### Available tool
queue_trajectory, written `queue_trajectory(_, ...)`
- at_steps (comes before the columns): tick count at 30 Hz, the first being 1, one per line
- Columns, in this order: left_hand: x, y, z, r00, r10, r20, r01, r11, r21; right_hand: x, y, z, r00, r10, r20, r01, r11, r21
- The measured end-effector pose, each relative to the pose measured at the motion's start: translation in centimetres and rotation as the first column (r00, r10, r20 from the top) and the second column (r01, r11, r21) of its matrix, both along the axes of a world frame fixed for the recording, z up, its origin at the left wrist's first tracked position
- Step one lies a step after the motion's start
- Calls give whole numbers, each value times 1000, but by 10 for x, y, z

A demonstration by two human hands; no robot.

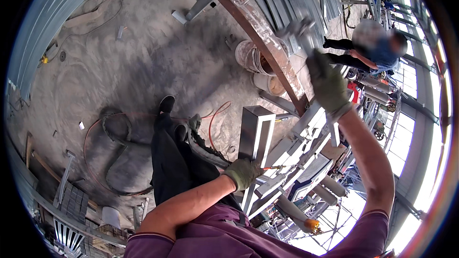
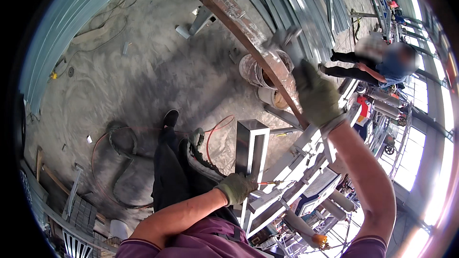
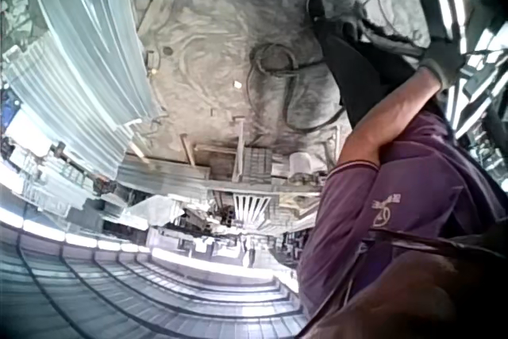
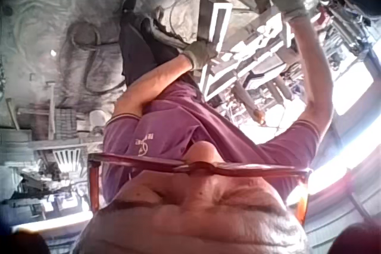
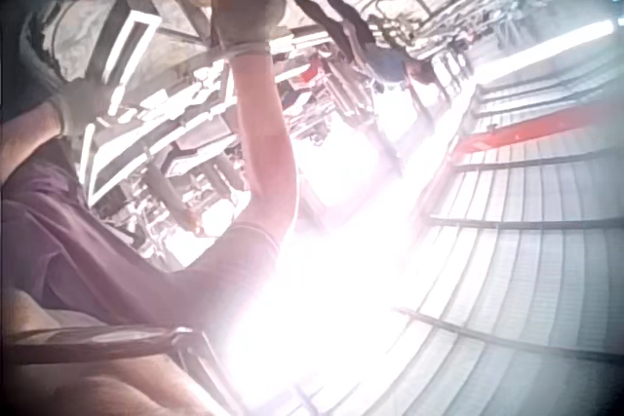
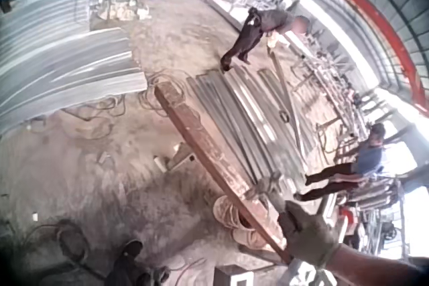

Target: The person welds a rectangular metal frame using a handheld welding torch, repeatedly repositioning the frame and striking the torch to create welds at the corners. The person also uses a hammer to tap the frame into alignment between welds.

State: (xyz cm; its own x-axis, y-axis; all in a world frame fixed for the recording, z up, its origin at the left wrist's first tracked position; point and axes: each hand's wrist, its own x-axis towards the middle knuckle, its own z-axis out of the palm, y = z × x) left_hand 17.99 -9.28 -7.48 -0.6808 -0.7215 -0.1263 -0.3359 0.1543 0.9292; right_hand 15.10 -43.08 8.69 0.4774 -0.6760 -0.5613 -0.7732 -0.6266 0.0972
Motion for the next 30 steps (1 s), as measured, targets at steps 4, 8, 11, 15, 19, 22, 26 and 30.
queue_trajectory(4,-11,6,-7,999,13,-46,-12,1000,25,-13,50,-21,867,195,-458,-7,925,380)
queue_trajectory(8,-8,4,-2,999,19,-36,-15,994,109,31,12,7,893,107,-437,28,956,291)
queue_trajectory(11,-6,1,-2,999,36,-40,-33,998,57,14,3,-2,904,-99,417,129,991,-44)
queue_trajectory(15,-2,-6,-2,999,-14,-42,17,997,80,-5,57,-8,871,350,-345,-270,927,259)
queue_trajectory(19,-7,1,1,999,-31,-30,33,997,70,9,38,7,969,123,-214,-54,952,301)
queue_trajectory(22,-2,-3,-1,999,-28,-28,31,994,101,19,40,10,972,-152,178,131,984,122)
queue_trajectory(26,4,-6,0,993,-30,-110,40,995,89,4,64,2,902,148,-405,42,905,423)
queue_trajectory(30,3,-4,3,997,-82,1,81,993,90,-11,46,25,939,-221,-263,297,907,300)
